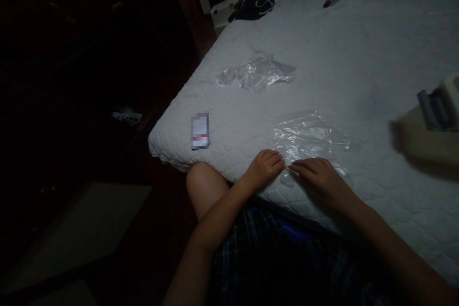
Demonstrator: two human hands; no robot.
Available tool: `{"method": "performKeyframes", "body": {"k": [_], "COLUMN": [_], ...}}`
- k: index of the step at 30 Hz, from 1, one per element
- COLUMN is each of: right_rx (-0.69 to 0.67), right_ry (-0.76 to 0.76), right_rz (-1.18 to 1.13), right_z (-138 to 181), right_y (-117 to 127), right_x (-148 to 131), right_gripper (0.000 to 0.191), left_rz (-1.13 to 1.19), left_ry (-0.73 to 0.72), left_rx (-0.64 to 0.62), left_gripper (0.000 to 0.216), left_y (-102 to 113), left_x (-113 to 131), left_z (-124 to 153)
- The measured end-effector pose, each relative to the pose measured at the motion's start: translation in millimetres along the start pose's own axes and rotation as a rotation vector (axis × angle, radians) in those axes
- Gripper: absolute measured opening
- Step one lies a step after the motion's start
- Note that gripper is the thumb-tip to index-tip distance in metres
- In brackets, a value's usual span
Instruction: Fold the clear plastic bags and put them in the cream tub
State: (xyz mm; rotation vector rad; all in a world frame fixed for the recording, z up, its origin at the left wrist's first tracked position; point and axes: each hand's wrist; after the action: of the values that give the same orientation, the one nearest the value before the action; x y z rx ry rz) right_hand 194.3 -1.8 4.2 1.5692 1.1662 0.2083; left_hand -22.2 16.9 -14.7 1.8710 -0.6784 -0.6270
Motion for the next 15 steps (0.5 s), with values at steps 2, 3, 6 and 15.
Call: {"method": "performKeyframes", "body": {"k": [2, 3, 6, 15], "right_rx": [0.019, 0.03, 0.061, 0.075], "right_ry": [-0.009, -0.011, -0.017, -0.032], "right_rz": [0.014, 0.015, 0.011, 0.025], "right_z": [0.6, 0.5, -1.5, -7.5], "right_y": [-2.2, -2.8, -2.3, 2.2], "right_x": [2.2, 3.2, 4.0, -2.8], "right_gripper": [0.03, 0.029, 0.029, 0.021], "left_rz": [0.019, 0.026, 0.03, 0.033], "left_ry": [0.003, 0.001, -0.002, 0.007], "left_rx": [-0.001, -0.001, -0.018, -0.004], "left_gripper": [0.022, 0.023, 0.023, 0.028], "left_y": [1.1, 1.9, 4.1, 7.3], "left_x": [0.8, 1.0, 1.4, 3.0], "left_z": [-1.3, -2.0, -3.1, -2.9]}}
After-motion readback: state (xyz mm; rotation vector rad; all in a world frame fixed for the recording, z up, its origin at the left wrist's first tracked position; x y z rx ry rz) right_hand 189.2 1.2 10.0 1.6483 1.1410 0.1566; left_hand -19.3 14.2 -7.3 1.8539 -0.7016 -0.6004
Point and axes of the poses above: each hand's wrist, its own z-axis away from the middle knuckle, its own y-axis out of the back of the hand, x = y × z, and after that the axes turned 13 degrees about -z, right-handed
